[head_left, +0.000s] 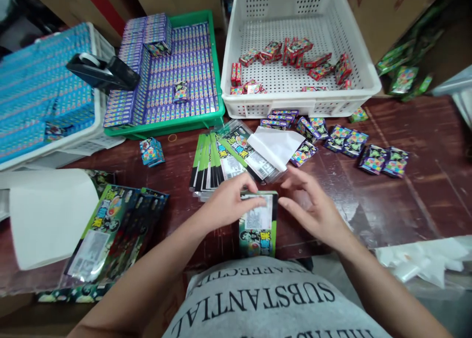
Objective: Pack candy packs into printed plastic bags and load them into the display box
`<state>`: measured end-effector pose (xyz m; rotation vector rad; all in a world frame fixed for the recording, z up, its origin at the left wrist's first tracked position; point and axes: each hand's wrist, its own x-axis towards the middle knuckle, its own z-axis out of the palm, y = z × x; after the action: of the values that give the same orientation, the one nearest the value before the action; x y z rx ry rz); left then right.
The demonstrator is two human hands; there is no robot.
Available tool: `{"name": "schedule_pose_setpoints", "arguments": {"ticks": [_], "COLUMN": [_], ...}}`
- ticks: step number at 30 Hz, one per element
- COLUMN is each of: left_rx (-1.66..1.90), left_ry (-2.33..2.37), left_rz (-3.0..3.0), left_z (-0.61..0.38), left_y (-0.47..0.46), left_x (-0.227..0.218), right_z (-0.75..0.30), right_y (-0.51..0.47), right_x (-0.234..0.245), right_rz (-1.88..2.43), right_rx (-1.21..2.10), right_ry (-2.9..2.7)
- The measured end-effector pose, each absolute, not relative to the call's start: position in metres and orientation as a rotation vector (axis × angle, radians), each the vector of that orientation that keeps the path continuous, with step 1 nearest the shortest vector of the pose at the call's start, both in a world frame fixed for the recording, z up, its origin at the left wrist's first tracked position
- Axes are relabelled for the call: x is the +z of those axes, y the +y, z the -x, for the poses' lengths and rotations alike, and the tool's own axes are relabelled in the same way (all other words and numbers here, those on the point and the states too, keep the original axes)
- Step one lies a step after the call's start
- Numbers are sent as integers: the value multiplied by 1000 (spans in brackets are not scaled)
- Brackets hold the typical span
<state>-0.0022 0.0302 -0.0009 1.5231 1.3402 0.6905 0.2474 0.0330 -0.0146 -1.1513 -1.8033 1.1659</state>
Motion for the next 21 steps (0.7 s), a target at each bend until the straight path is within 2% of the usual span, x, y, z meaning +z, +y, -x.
{"name": "schedule_pose_setpoints", "arguments": {"ticks": [4,7,10,14,21], "left_rx": [1188,1421,1449,1447,1509], "left_ry": [1580,1613,1599,1614,1652], "left_rz": [-1219,-1089,-1087,-1051,-966], "left_z": [28,36,28,16,17], "left_y": [34,24,7,-14,-41], "left_x": [-3,-6,-10,-13,-12], "right_z": [-251,-238,-218,-197,-176], "right_y": [15,7,11,24,29], "right_x": [-14,-17,-18,-17,-17], "right_rz": [1300,1274,1212,1137,1207], "right_rx": [1046,1248,1457,1565,1503], "right_ry": [-1126,-735,-481,-338,-436]}}
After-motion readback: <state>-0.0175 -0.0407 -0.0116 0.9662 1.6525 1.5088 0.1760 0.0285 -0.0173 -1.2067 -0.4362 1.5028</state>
